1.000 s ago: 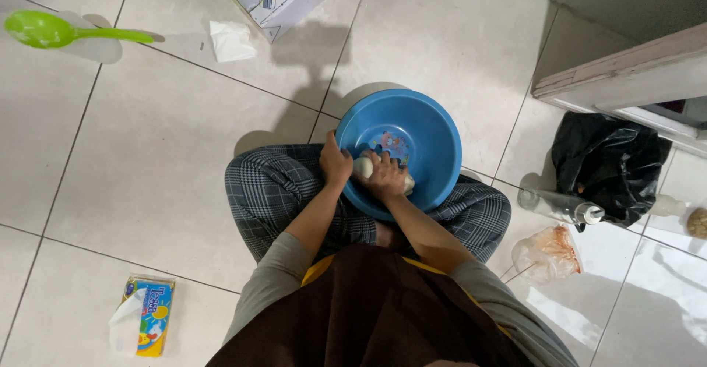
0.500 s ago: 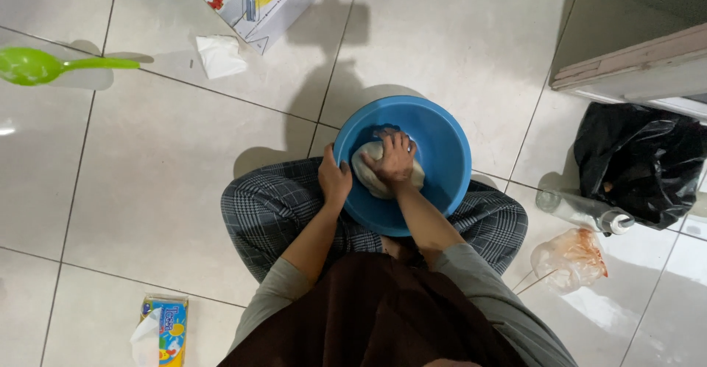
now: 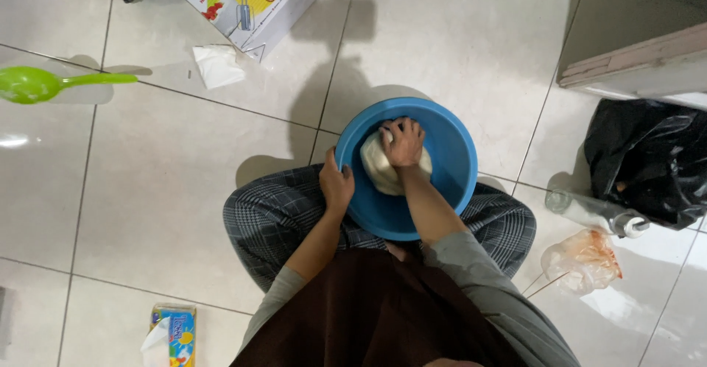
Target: Kneading dough by hand in a blue basin while sitting on the floor.
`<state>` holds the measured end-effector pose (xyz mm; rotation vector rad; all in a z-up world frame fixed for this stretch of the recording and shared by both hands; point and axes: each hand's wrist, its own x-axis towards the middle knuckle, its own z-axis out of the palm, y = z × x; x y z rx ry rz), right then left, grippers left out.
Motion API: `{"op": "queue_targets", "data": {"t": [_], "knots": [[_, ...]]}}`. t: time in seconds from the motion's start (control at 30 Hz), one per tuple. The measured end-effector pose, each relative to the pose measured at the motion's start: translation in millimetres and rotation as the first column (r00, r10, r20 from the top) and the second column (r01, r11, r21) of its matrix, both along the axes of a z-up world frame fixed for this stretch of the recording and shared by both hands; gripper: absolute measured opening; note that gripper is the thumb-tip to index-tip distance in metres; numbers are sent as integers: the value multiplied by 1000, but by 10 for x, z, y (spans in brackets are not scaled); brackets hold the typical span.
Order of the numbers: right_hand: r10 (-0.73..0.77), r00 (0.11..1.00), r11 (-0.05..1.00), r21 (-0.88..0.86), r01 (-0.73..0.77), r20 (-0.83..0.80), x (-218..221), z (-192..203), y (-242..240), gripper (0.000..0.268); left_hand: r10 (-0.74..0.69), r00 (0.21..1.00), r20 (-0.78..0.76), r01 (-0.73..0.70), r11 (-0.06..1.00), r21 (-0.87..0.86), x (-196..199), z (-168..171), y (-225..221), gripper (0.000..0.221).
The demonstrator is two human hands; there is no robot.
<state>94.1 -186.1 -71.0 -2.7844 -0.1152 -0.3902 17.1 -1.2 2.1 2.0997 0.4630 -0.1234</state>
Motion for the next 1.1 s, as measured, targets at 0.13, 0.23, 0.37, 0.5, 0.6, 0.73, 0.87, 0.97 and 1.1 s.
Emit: {"op": "queue_targets", "data": {"t": [0.13,0.23,0.37,0.5,0.6,0.73,0.87,0.97,1.1], "knots": [[-32,998,999,-20,31,-61,-18,59,29,22,16,998,69,-14,999,-38,-16,-160,3,46],[-37,986,999,3,38,-161,-86,193,62,15,28,996,86,-25,999,-38,-17,-180,-8,46],[-21,955,999,41,34,-296,-283,403,102,20,41,992,116,-42,999,4,-56,-299,13,47],[54,856,994,107,1,-515,-464,402,-33,39,0,992,128,-8,998,62,-120,-298,-22,50],[46,761,999,13,-48,-647,-514,263,-133,45,3,997,77,-7,999,51,-80,-307,-12,53],[37,794,991,-83,-110,-607,-851,638,-136,51,-8,997,78,4,999,51,-148,-352,12,54],[180,922,982,2,-191,-341,-1237,1161,-32,68,-3,996,88,-2,998,56,-179,-410,38,54],[180,929,978,-46,-206,-324,-1439,979,-49,67,18,999,51,-20,999,44,-213,-421,56,54],[180,896,970,224,-94,-405,-1766,1358,-36,72,2,998,67,-5,999,39,-213,-477,54,52]]}}
